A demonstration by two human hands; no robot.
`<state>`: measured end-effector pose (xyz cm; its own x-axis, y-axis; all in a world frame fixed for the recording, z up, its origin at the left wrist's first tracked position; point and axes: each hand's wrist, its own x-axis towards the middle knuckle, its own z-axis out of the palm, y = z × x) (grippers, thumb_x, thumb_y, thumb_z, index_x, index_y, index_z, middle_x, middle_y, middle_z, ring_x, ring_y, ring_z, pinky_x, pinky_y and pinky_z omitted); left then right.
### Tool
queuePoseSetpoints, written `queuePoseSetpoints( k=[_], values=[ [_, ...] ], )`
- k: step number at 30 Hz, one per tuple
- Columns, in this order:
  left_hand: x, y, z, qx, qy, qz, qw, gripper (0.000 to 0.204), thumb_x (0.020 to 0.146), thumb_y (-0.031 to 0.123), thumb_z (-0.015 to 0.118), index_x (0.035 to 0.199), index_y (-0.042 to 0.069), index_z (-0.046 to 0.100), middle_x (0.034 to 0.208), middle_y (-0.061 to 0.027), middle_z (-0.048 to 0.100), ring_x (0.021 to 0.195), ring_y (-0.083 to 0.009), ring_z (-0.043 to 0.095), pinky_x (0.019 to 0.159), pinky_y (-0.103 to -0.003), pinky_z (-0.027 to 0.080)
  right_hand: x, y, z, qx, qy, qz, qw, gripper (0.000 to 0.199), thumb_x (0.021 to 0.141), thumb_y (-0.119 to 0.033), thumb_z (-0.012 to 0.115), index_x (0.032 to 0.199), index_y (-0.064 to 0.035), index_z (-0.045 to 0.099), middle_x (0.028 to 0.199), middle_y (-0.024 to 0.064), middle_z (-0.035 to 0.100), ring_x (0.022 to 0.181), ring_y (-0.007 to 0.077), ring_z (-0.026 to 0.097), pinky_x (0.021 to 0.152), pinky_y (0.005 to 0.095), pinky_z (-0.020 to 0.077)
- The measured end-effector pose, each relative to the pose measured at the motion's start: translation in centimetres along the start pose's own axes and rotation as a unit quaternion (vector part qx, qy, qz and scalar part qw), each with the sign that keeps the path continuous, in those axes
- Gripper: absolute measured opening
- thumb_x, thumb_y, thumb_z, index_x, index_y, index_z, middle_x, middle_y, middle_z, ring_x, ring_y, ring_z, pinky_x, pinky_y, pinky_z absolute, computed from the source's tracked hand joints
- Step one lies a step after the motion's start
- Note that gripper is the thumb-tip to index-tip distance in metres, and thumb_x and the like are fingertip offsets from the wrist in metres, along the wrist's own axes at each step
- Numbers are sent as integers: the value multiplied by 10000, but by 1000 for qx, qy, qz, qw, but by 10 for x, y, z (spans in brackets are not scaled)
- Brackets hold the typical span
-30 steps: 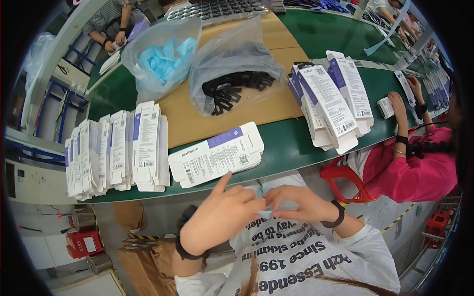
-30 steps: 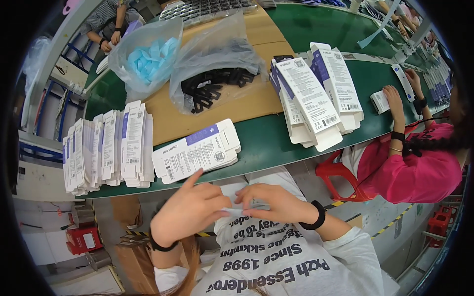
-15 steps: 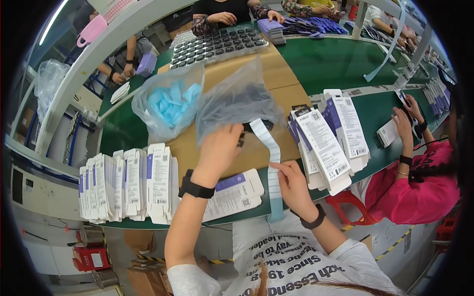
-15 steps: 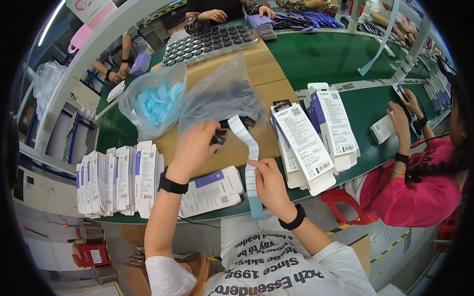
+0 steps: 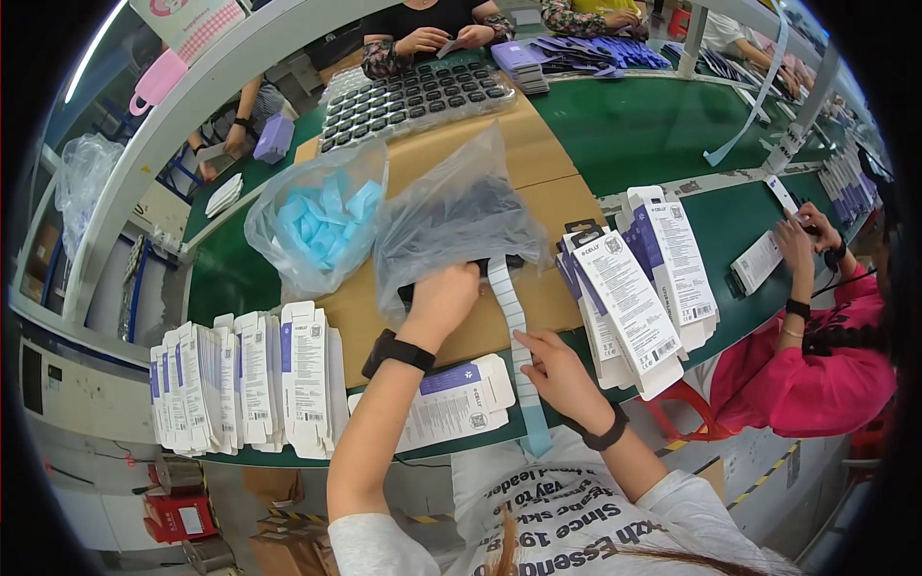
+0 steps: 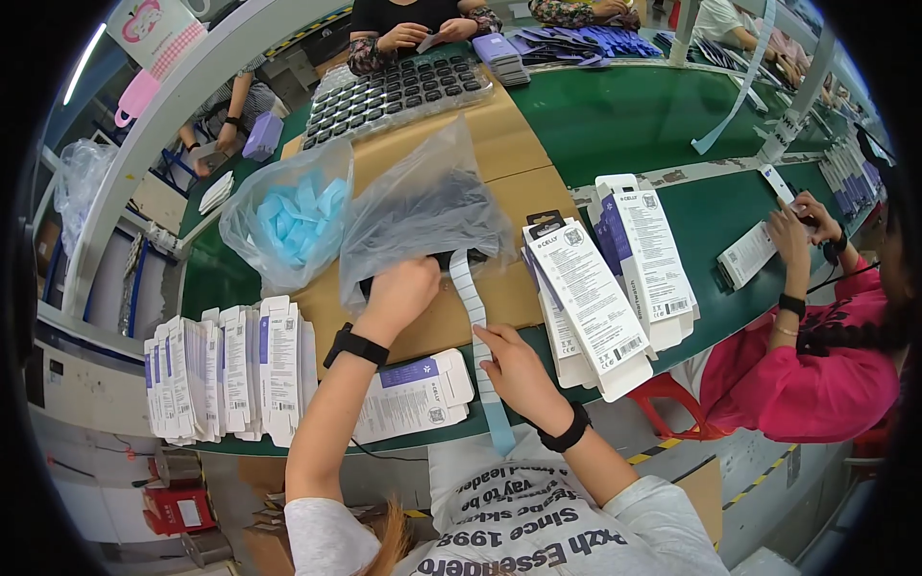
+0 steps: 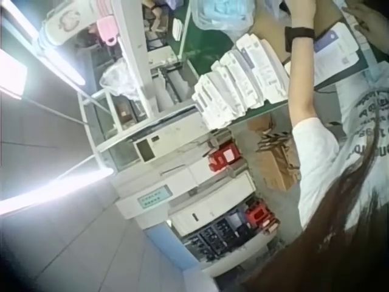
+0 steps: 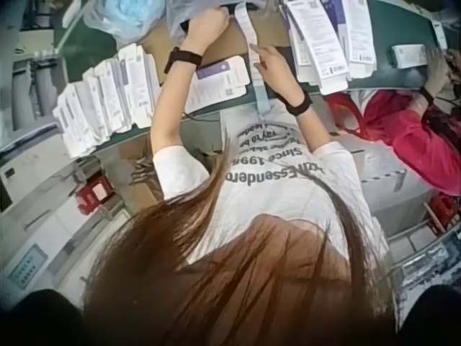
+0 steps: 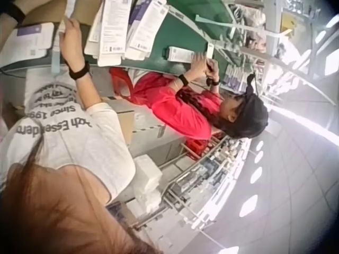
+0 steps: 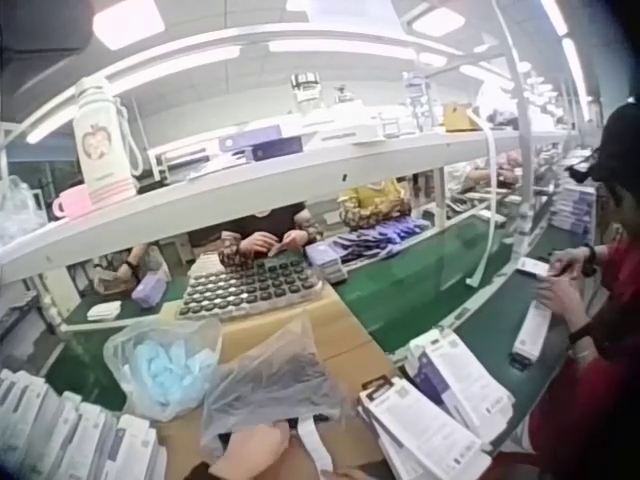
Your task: The person packages smartwatches by hand, picking up a box, inserting a black plastic hanger, and then placing a white sticker onto the box. The person then folds the box closed and sets it aside before repeating the process.
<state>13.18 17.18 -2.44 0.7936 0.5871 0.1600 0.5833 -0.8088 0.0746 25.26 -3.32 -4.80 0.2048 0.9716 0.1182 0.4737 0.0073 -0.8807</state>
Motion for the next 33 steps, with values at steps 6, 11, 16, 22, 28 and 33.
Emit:
queuePoseSetpoints(
  k=[6, 11, 16, 22, 28, 33],
  values=[
    [21, -21, -38, -113, 99, -70, 986, 130, 855, 159, 658, 858, 35, 696, 809, -142, 710, 746, -326, 686, 671, -433, 538, 1, -6, -6, 24, -71, 46, 996, 654, 831, 63, 675, 1442, -24, 456, 1371, 170, 479, 769, 205, 617, 742, 284, 546],
    [27, -28, -55, -111, 133, -53, 983, 117, 858, 151, 663, 847, 36, 683, 781, -133, 698, 745, -314, 679, 667, -431, 527, 14, -6, -4, 42, -98, 82, 991, 738, 803, 19, 720, 1473, -18, 411, 1448, 175, 411, 775, 193, 622, 748, 278, 544],
    [12, -11, -53, -82, 120, -5, 989, 91, 844, 150, 667, 844, 62, 648, 851, -108, 671, 782, -327, 663, 679, -440, 518, 57, 11, 2, 53, -42, 76, 995, 736, 773, -16, 742, 1441, 18, 434, 1423, 189, 448, 793, 208, 631, 748, 291, 540],
    [-10, 7, -24, -73, 13, 64, 995, 79, 857, 159, 651, 847, 82, 658, 871, -104, 657, 800, -341, 663, 699, -449, 535, 72, 25, 22, -132, 82, -14, 988, 679, 716, -18, 777, 1333, 44, 500, 1401, 236, 456, 1089, 365, 599, 940, 399, 491],
    [-27, 3, 5, -17, -64, 66, 996, 89, 853, 146, 648, 905, 79, 670, 887, -113, 647, 808, -349, 671, 684, -438, 552, 35, -17, 13, -213, 98, 12, 972, 533, 786, -35, 733, 1280, -12, 536, 1316, 192, 517, 1157, 401, 538, 966, 433, 466],
    [-68, 12, -79, -228, -36, 27, 973, 294, 814, 172, 730, 1096, 95, 696, 970, -138, 656, 931, -335, 648, 800, -418, 533, -19, -26, -4, -181, 71, -19, 981, 387, 835, 13, 660, 1214, -34, 597, 1148, 161, 612, 1054, 370, 595, 879, 418, 503]
  ],
)
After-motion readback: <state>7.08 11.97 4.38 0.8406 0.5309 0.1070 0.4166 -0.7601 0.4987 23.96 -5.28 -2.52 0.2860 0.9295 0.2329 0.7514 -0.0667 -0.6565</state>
